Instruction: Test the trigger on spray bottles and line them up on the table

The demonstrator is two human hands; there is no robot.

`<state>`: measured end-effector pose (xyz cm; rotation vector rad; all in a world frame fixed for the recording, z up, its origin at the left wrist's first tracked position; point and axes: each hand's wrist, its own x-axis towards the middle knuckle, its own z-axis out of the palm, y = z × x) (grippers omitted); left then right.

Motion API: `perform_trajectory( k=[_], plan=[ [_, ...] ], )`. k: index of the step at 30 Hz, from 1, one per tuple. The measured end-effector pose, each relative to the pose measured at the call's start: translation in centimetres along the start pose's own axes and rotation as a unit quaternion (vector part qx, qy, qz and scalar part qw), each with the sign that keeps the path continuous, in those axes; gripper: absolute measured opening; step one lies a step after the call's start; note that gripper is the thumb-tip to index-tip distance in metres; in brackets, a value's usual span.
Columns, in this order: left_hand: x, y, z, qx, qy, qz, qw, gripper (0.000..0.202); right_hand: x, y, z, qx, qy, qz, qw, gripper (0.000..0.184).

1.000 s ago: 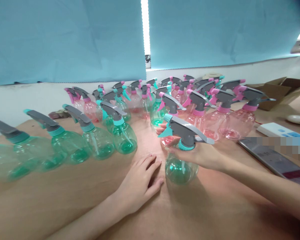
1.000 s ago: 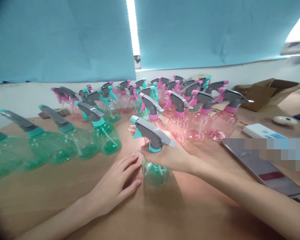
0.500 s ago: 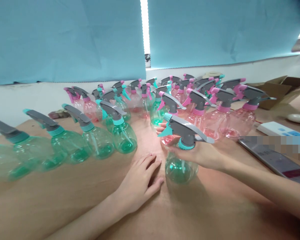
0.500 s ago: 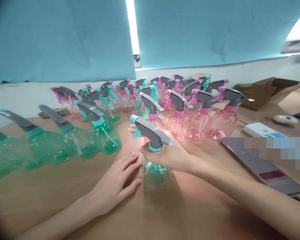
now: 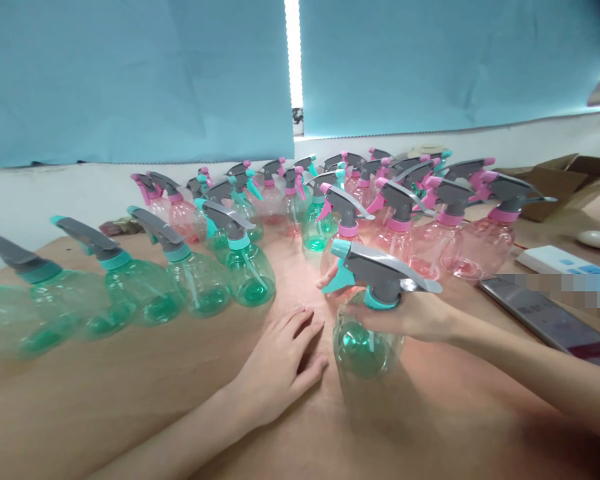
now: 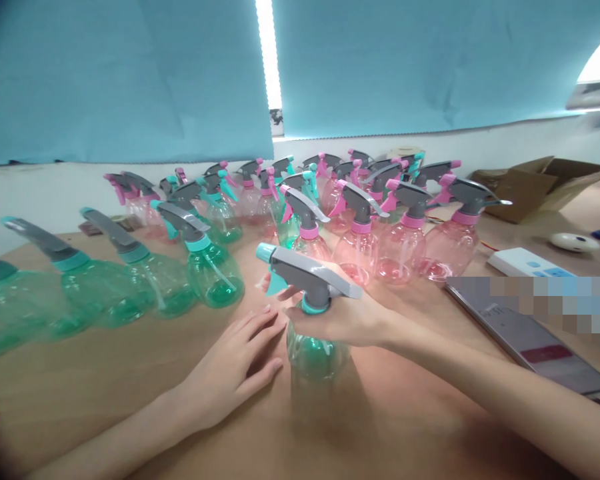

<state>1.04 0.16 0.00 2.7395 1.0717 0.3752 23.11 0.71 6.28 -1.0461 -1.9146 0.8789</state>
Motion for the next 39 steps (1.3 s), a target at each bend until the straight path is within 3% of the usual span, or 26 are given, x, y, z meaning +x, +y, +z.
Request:
perform_trajectory(
  k=[2,6,11,15,20,28,34,39],
  plan=[
    [0.0,0.0,0.0,-0.002,-0.004,-0.001,1.000,0.044,-0.1,-0.4,0.0,-0.019,-0.005,0.013,1.000,0.006],
    [0.1,0.1,-0.1,-0.004,-0.005,-0.004,1.000,0.045,-0.1,-0.9,-0.1,-0.021,0.009,0.022,1.000,0.016],
    [0.1,-0.1,0.0,-0.001,0.001,-0.001,1.000,0.044,-0.2,-0.3,0.1,-0.011,0.028,0.031,0.999,0.005],
    [0.1,-0.1,0.0,-0.002,0.011,0.006,1.000,0.042,-0.2,0.2,0.7,0.010,0.048,0.046,0.998,0.023],
    [0.2,0.1,-0.1,-0.010,0.019,0.018,1.000,0.035,0.1,-0.8,1.1,-0.001,0.086,0.005,0.996,0.020],
    [0.3,-0.1,0.2,0.015,0.030,0.028,0.999,0.037,-0.3,-1.2,1.2,-0.085,0.146,0.070,0.983,0.034],
    [0.3,0.1,0.2,0.014,0.038,0.030,0.999,0.035,-2.0,-1.0,-0.1,-0.127,0.077,-0.010,0.989,0.044],
    [-0.4,-0.3,0.3,0.015,0.050,0.035,0.998,0.037,-3.9,-1.0,-1.1,-0.183,0.099,0.020,0.978,0.055]
  ],
)
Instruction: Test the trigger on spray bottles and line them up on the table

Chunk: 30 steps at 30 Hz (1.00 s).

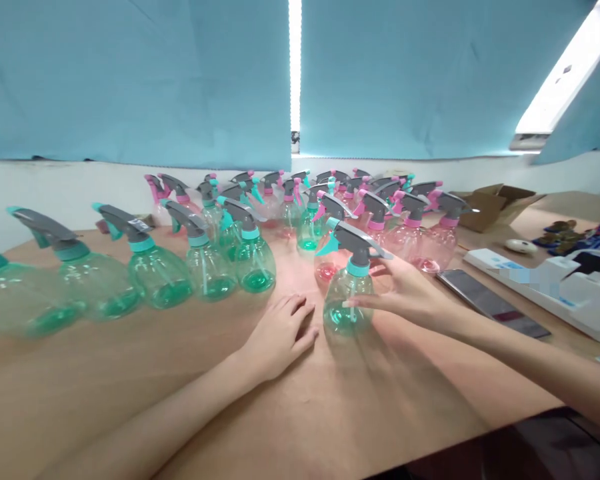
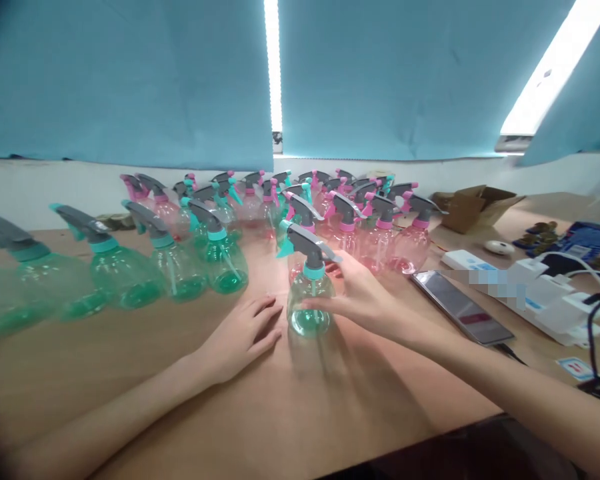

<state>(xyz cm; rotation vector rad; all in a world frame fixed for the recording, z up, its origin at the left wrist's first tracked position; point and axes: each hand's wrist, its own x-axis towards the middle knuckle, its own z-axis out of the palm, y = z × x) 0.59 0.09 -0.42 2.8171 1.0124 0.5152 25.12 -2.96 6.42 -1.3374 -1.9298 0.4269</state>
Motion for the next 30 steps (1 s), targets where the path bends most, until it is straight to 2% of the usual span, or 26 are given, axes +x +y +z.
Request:
perform_trajectory(
  k=[4,10,15,21,23,28,30],
  plan=[
    [-1.4,-0.8,-0.4,0.001,0.006,0.001,1.000,0.036,0.5,0.0,0.2,-0.048,-0.010,0.029,0.998,0.049],
    [-3.5,-1.7,-1.7,0.003,0.015,-0.014,1.000,0.033,4.0,-1.1,3.2,-0.093,0.009,-0.012,0.996,0.038],
    [-3.8,-1.6,-2.0,0.001,0.014,-0.021,1.000,0.031,6.8,-1.8,5.7,-0.122,0.027,-0.020,0.992,0.035],
    [-3.8,-1.4,-2.1,-0.003,0.009,-0.030,1.000,0.032,8.8,-1.9,6.7,-0.135,0.013,-0.015,0.991,0.034],
    [-3.8,-1.4,-2.0,-0.003,0.006,-0.033,0.999,0.033,9.2,-1.8,6.8,-0.142,0.013,-0.013,0.990,0.035],
    [-3.8,-1.4,-2.0,-0.003,-0.003,-0.035,0.999,0.036,10.0,-1.5,7.3,-0.166,0.021,-0.011,0.986,0.056],
    [-3.9,-1.4,-2.0,-0.004,-0.002,-0.037,0.999,0.035,10.3,-1.4,7.4,-0.176,0.020,-0.011,0.984,0.059]
  ],
)
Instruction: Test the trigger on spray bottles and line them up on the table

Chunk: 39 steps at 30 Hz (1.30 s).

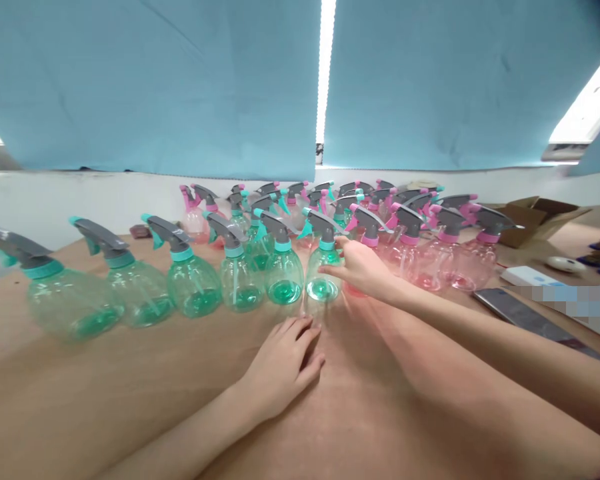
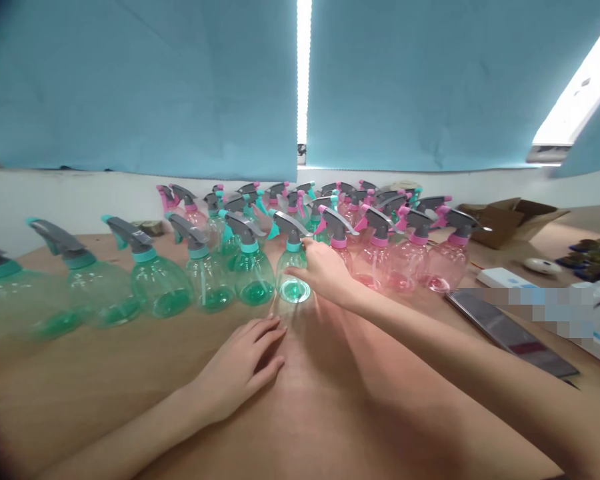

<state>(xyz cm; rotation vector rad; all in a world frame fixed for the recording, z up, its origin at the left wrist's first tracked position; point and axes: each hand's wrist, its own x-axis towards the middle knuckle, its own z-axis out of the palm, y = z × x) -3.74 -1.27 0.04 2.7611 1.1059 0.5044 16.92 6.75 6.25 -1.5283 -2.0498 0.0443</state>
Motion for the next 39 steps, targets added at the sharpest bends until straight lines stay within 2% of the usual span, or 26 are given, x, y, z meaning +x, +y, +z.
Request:
perform_trajectory(
  k=[7,11,14,16,18,21,26,29,32,39],
  plan=[
    [-0.1,0.0,-0.1,-0.011,0.005,-0.001,1.000,0.034,-0.4,-0.3,0.3,-0.014,0.006,0.000,1.000,0.064],
    [0.0,-0.1,-0.1,-0.015,0.009,-0.005,1.000,0.034,-1.9,-0.1,-1.3,0.010,0.029,-0.010,0.999,0.060],
    [-0.1,-0.4,0.2,-0.016,0.012,-0.002,1.000,0.034,-3.7,1.1,-3.4,0.028,0.044,-0.004,0.999,0.039],
    [-0.1,-0.7,0.3,-0.015,0.017,0.003,1.000,0.034,-5.1,2.5,-4.7,0.035,0.056,0.027,0.997,0.029],
    [-0.1,-0.8,0.4,-0.013,0.019,0.002,1.000,0.035,-6.3,4.1,-5.6,0.034,0.077,0.073,0.994,0.034],
    [0.1,-0.8,0.1,-0.012,0.006,-0.008,1.000,0.034,-7.1,5.9,-5.8,-0.002,0.092,0.101,0.991,0.045],
    [1.1,-0.3,-0.2,-0.032,0.004,-0.021,0.999,0.031,-5.1,6.4,-4.7,-0.004,0.069,0.094,0.993,0.066],
    [2.1,0.2,0.2,-0.069,0.008,-0.009,0.998,0.029,-3.4,6.2,-3.9,0.033,0.048,0.078,0.995,0.061],
    [3.3,1.0,0.7,-0.103,0.011,0.000,0.995,0.026,-2.5,6.3,-3.4,0.058,0.018,0.090,0.994,0.059],
    [6.3,2.9,1.7,-0.177,0.063,-0.039,0.981,0.021,-3.0,6.2,-4.0,0.061,-0.002,0.121,0.991,0.054]
  ],
)
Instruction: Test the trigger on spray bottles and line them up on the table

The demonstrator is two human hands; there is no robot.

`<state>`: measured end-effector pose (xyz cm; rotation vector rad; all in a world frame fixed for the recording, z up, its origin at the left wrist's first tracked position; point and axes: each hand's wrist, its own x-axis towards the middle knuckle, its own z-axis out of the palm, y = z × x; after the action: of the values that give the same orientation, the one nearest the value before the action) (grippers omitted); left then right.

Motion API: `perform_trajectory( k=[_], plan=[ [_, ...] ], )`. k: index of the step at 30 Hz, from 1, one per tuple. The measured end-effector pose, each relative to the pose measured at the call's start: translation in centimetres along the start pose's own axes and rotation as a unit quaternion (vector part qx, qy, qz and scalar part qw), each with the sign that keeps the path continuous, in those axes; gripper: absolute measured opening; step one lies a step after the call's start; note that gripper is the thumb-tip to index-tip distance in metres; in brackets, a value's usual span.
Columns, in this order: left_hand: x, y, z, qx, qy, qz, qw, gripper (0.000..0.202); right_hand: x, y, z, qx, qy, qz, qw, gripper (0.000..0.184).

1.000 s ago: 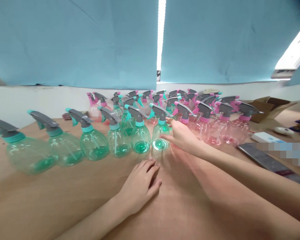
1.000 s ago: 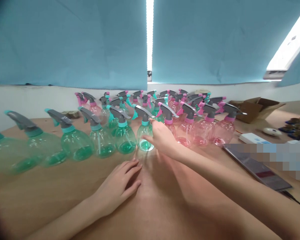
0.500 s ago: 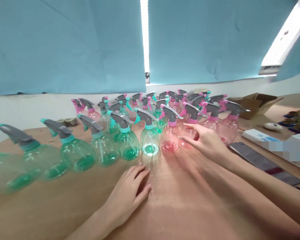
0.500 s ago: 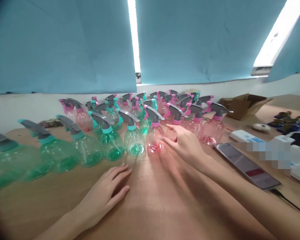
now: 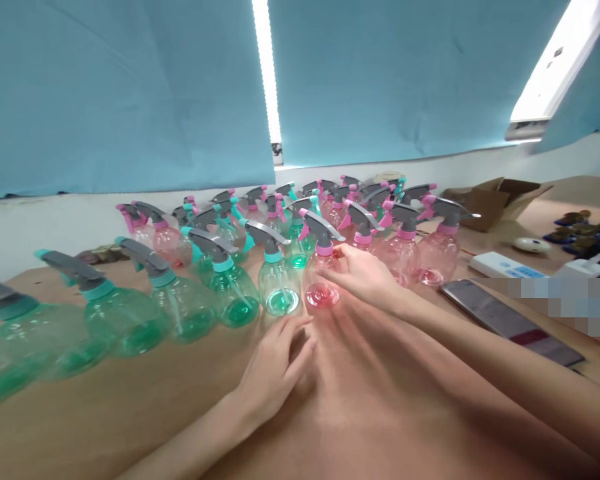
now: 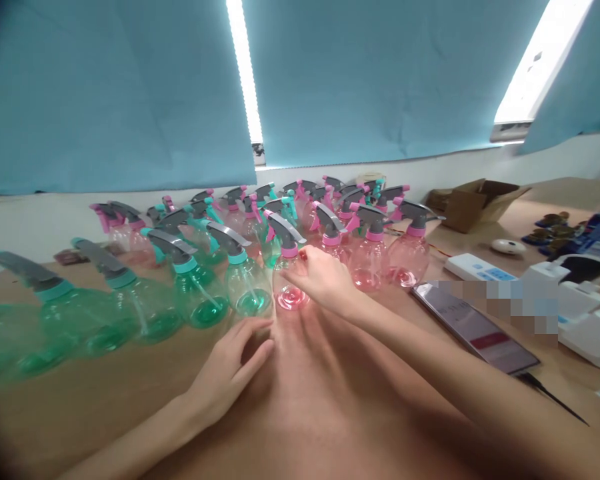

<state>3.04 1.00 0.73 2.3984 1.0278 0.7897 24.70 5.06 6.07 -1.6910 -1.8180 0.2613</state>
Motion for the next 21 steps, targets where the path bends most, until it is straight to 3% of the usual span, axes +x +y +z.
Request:
perform_trajectory(
  k=[3,7,12,17,21],
  plan=[
    [0.8,-0.1,0.9,-0.019,0.044,-0.018,0.999,0.026,-0.8,0.1,-0.6,0.017,-0.011,-0.015,1.000,0.048],
    [1.1,-0.4,1.9,-0.031,0.095,-0.025,0.995,0.052,-2.7,0.1,-1.5,0.073,-0.044,-0.069,0.994,0.040],
    [1.2,0.4,2.1,-0.077,0.059,-0.038,0.995,0.084,-5.3,-0.4,-3.0,0.095,-0.117,-0.112,0.982,0.054],
    [1.5,1.5,2.1,-0.125,0.046,-0.066,0.989,0.081,-5.6,0.2,-4.0,0.123,-0.170,-0.118,0.971,0.056],
    [1.5,1.5,2.2,-0.139,0.044,-0.064,0.987,0.081,-5.2,0.9,-4.4,0.120,-0.140,-0.089,0.979,0.056]
  ],
)
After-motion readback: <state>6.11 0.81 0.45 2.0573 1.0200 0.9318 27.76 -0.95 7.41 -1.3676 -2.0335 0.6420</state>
